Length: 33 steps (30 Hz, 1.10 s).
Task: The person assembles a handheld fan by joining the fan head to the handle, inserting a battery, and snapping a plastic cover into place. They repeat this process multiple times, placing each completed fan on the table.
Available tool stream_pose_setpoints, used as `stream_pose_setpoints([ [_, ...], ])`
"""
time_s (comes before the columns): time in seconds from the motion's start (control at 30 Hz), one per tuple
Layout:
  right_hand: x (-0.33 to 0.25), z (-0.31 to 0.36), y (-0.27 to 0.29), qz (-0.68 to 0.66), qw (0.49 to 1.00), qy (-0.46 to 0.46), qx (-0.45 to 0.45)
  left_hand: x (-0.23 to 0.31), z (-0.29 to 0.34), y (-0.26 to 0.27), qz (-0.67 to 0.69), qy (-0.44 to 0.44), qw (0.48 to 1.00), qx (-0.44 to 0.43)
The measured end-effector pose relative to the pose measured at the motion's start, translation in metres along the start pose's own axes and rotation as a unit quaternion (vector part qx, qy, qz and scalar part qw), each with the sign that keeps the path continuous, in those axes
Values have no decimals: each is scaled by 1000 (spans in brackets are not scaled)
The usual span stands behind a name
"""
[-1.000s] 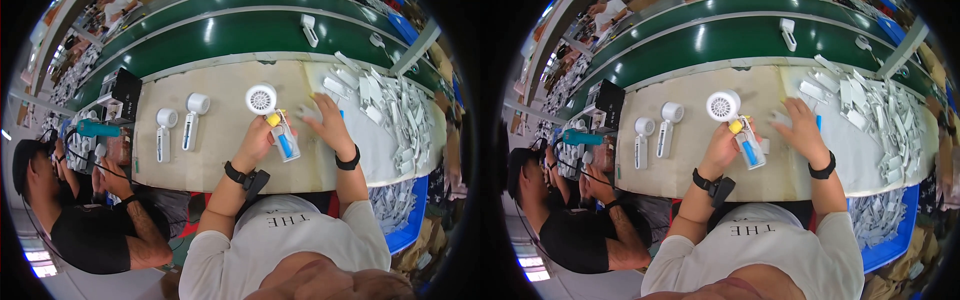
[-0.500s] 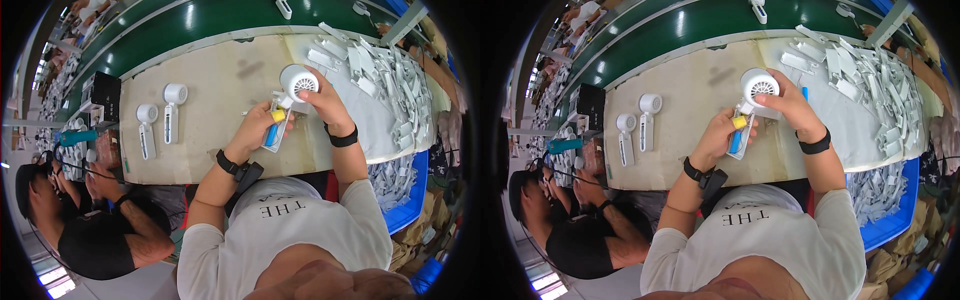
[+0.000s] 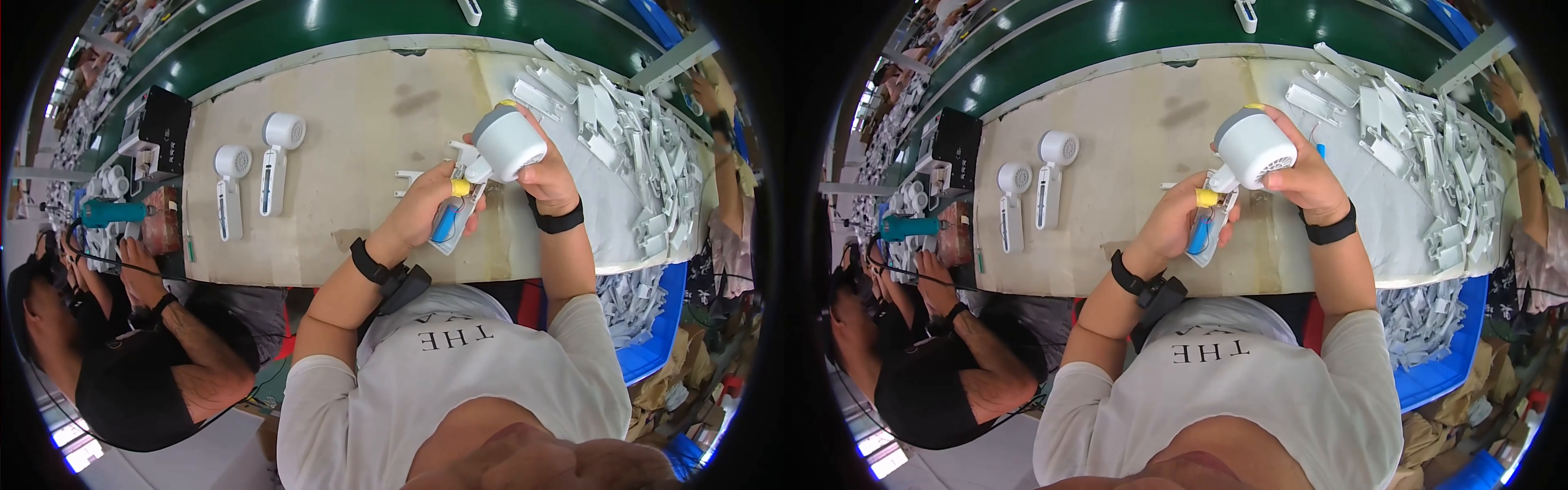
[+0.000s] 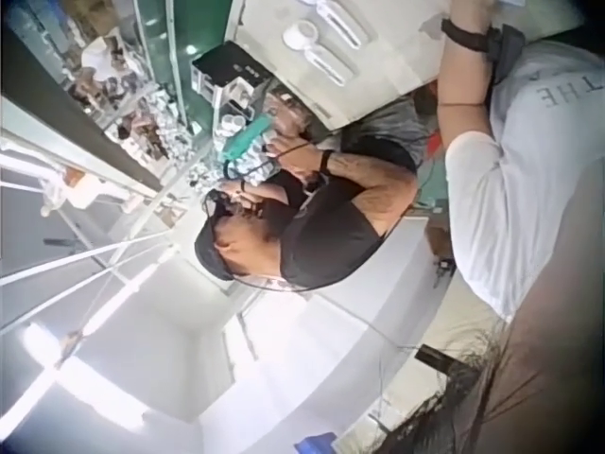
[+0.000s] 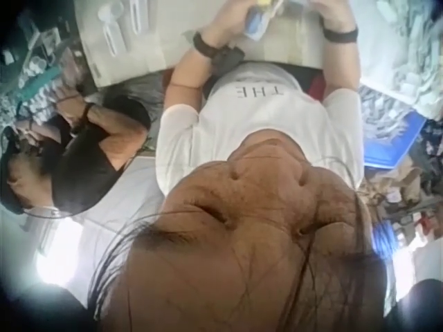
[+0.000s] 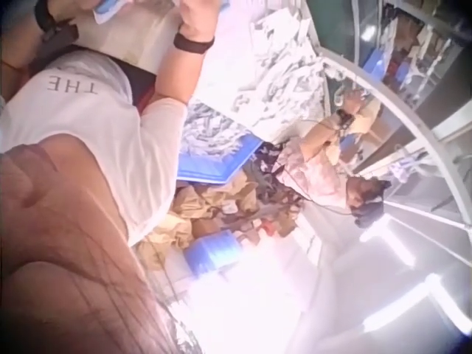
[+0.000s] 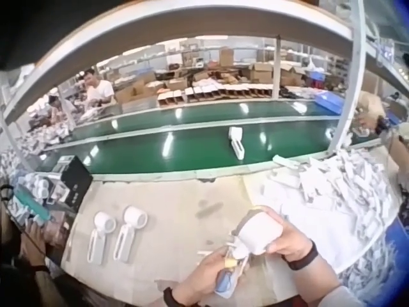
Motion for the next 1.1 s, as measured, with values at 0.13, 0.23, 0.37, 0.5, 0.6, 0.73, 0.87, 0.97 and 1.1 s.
stream_pose_setpoints([
  [0.13, 2, 1, 0, 7, 1000, 13, -14, 1, 1, 0, -5, -6, 1000, -16],
  [0.23, 1, 0, -1, 5, 999, 16, -34, 0, 1, 0, -14, -5, 1000, -25],
  [0.37, 1, 0, -3, 0, 997, 15, -71, 0, 3, 0, -23, 1, 1000, -5],
  [0.5, 3, 5, 5, 33, 998, 19, -58, 1, 2, 2, -55, -24, 998, 24],
  [0.6, -8, 5, -1, 101, 994, 25, -19, 4, 5, 2, -181, -62, 976, 107],
  [0.73, -17, 8, -19, 236, 972, 1, 20, 2, 6, 2, -249, -85, 952, 153],
  [0.87, -18, 10, -17, 307, 951, 12, 2, 4, 5, 5, -291, -91, 935, 183],
  [0.97, -25, 13, -22, 362, 931, 28, -16, 4, 4, 9, -346, -124, 905, 215],
  [1.1, -24, 15, -23, 403, 913, 60, -15, 10, 7, 6, -415, -155, 860, 255],
])
Point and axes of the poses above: each hand's wrist, its own z-axis away from the middle knuckle, its own y-axis out of the back of the hand, x = y × z, the point moved 4 cm from there along -z, towards the middle knuckle, and after that the axes turned 7 degrees about y, right-handed, at the moved point
